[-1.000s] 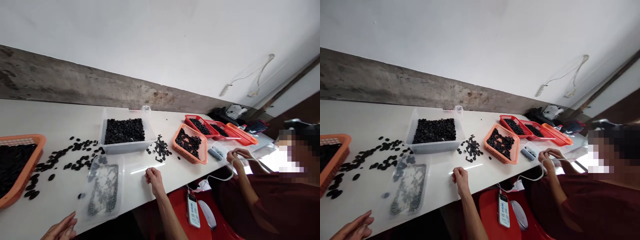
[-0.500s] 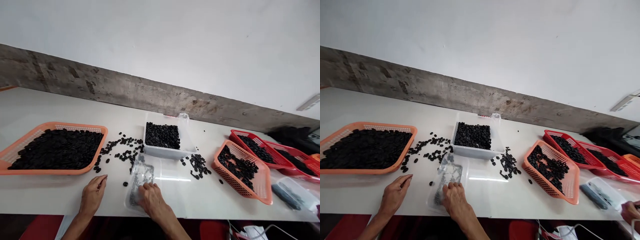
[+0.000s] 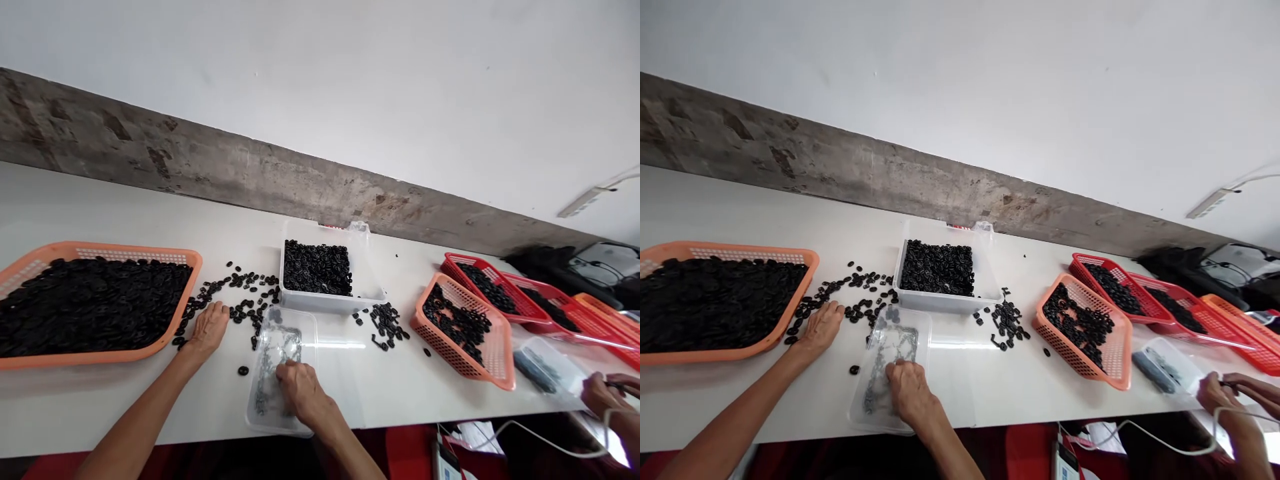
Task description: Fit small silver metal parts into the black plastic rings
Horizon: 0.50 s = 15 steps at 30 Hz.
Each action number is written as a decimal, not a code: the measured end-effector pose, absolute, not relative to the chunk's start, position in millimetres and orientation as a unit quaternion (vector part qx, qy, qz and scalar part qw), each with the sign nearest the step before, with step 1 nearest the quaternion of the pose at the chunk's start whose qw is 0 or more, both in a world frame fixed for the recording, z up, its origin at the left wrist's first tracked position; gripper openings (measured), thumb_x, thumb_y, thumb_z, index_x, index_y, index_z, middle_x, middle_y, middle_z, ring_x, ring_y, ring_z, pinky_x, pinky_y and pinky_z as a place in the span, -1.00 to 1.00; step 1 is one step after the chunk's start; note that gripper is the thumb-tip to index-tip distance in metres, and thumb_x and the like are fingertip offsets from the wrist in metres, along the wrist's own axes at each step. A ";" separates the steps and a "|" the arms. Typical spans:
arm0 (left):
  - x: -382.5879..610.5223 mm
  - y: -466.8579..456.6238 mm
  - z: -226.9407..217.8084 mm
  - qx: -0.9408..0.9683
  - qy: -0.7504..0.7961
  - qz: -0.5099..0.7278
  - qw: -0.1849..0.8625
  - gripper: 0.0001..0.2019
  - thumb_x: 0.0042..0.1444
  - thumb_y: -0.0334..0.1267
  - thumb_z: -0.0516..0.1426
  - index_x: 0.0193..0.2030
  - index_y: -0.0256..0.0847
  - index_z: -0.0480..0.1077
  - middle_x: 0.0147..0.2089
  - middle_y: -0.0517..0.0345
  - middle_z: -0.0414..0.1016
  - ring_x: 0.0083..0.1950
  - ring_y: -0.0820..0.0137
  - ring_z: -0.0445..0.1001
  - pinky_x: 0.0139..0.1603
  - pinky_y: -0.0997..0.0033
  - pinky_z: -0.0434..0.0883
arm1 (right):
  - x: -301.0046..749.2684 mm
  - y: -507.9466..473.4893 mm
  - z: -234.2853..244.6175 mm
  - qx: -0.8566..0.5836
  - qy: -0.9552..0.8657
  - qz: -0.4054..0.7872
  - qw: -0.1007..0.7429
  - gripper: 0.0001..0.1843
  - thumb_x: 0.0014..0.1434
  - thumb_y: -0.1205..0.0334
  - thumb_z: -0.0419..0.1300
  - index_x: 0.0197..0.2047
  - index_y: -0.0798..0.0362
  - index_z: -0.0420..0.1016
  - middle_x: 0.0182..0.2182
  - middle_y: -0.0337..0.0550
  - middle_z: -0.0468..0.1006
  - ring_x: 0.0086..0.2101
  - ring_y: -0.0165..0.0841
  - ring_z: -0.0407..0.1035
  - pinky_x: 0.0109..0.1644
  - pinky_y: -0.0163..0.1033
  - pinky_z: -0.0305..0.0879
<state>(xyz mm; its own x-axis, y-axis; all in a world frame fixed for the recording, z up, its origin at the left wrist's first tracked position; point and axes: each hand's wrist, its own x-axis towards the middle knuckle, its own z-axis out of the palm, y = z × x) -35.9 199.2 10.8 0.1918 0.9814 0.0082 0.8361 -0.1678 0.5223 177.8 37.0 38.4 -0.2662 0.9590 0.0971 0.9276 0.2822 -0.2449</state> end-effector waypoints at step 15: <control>-29.9 145.4 44.1 0.419 0.526 0.452 0.587 -0.76 0.04 -0.20 0.23 -0.23 -0.35 0.45 -0.39 0.11 0.55 -0.42 0.39 0.51 -0.34 0.31 0.48 | 178.3 47.0 69.1 -0.619 -0.737 0.234 0.138 -0.65 0.15 0.59 -0.06 -0.16 0.13 0.47 -0.47 -0.22 0.57 -0.50 -0.46 0.45 -0.45 -0.47 0.25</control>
<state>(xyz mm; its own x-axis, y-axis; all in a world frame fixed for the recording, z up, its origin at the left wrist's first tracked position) -29.9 145.4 44.1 0.0387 0.9705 -0.2381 -0.0906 0.2407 0.9664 178.3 47.0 69.1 -0.1957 0.9768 -0.0868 0.8474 0.1239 -0.5163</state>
